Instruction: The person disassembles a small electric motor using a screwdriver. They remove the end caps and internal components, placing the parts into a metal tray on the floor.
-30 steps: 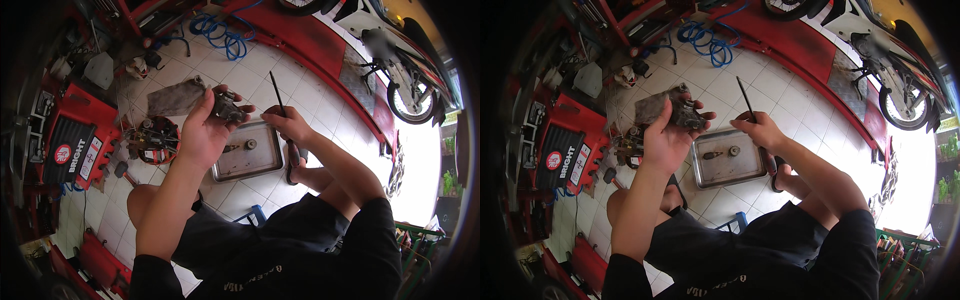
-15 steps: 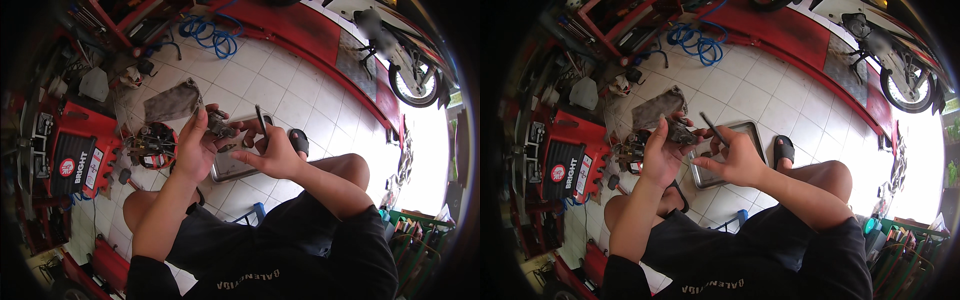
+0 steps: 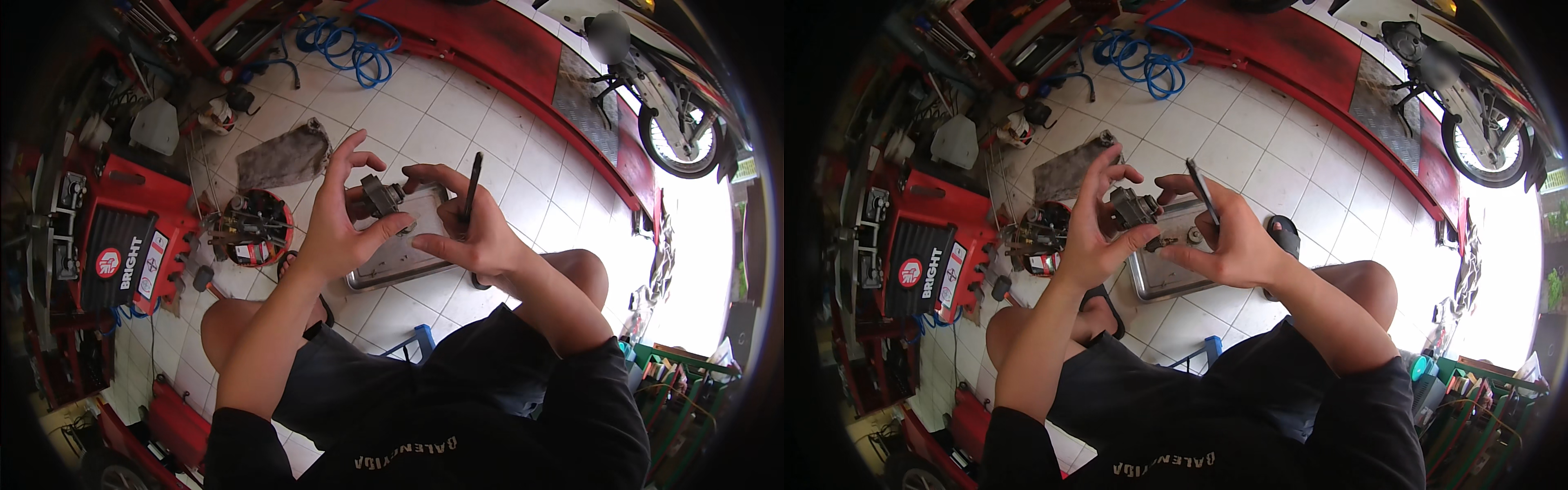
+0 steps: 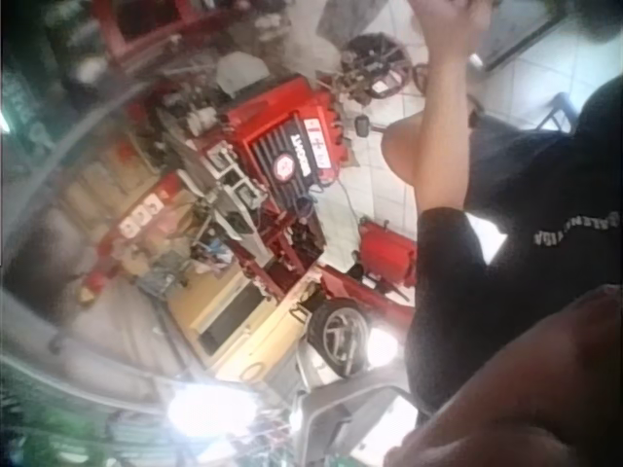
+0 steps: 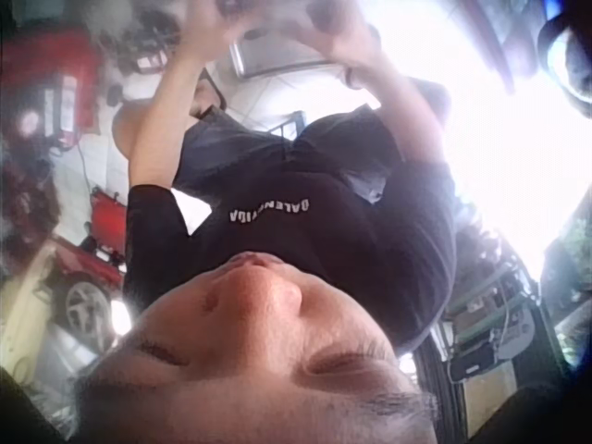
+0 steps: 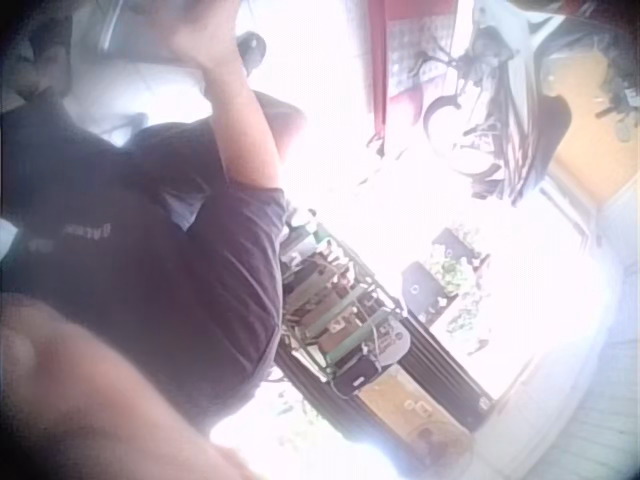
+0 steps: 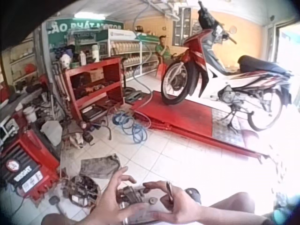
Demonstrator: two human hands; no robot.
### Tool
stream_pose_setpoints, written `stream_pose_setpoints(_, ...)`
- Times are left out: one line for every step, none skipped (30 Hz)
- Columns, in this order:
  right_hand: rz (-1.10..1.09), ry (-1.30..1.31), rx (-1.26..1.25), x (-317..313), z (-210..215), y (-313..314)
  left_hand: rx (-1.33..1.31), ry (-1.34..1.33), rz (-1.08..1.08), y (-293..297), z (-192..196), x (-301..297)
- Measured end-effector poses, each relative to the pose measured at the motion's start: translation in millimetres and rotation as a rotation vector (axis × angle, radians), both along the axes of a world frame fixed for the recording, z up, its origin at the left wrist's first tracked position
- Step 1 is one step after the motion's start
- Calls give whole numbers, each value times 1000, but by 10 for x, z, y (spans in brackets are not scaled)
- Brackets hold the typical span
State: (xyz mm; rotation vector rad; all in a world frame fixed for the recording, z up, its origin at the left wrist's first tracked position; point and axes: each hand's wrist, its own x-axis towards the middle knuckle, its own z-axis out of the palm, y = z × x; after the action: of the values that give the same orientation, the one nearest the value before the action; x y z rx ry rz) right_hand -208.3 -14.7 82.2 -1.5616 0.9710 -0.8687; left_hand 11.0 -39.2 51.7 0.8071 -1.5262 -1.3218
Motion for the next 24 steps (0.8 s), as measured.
stream_pose_setpoints(49, 36, -16, -9, 2, -20, 5, -45, -11, 20, 21, -4)
stream_pose_setpoints(98, 71, -31, -21, 11, -44, 9, -91, -22, 41, 43, -8)
stream_pose_setpoints(133, 91, -17, -18, 27, -56, 15, -137, -33, 63, 53, -3)
stream_pose_setpoints(168, 111, -3, -14, 42, -69, 18, -153, -35, 81, 33, 0)
stream_pose_setpoints(188, 116, 40, -5, 77, -75, 22, -170, -37, 97, -1, 5)
stream_pose_setpoints(197, 114, 62, -12, 63, -79, 24, -184, -44, 101, -12, -5)
stream_pose_setpoints(207, 112, 84, -19, 47, -83, 33, -213, -56, 105, -5, -5)
stream_pose_setpoints(212, 101, 84, -27, -49, -88, 42, -242, -67, 109, 17, -2)
stream_pose_setpoints(220, 91, 84, -24, -99, -99, 52, -271, -74, 115, 31, 4)
stream_pose_setpoints(226, 114, 64, -29, -116, -108, 34, -320, -68, 121, 30, 3)
stream_pose_setpoints(232, 137, 44, -28, -120, -118, 17, -368, -61, 128, 27, -2)
stream_pose_setpoints(238, 162, 25, -25, -129, -121, 0, -416, -55, 137, 19, 0)
stream_pose_setpoints(243, 171, -54, -25, -185, -123, -19, -425, -56, 137, -4, 6)
stream_pose_setpoints(249, 179, -133, -27, -274, -125, -39, -435, -57, 127, -38, 11)
stream_pose_setpoints(257, 185, -212, 2, -291, -130, -56, -446, -56, 121, -55, 22)
stream_pose_setpoints(253, 203, -166, 10, -278, -124, -41, -440, -64, 119, -57, 31)
stream_pose_setpoints(249, 222, -119, 18, -243, -114, -25, -434, -73, 116, -50, 36)
stream_pose_setpoints(241, 240, -73, 31, -213, -106, -11, -427, -85, 115, -42, 36)
stream_pose_setpoints(236, 218, -88, 46, -217, -104, -16, -450, -78, 118, -38, 37)
stream_pose_setpoints(232, 195, -102, 63, -224, -103, -21, -472, -71, 121, -35, 38)
stream_pose_setpoints(226, 172, -117, 73, -233, -101, -26, -495, -64, 124, -31, 34)
stream_pose_setpoints(236, 212, -153, 76, -256, -112, -49, -523, -60, 128, -29, 30)
stream_pose_setpoints(246, 251, -188, 77, -288, -133, -72, -551, -55, 133, -28, 26)
stream_pose_setpoints(257, 291, -223, 89, -304, -144, -93, -580, -50, 141, -16, 22)
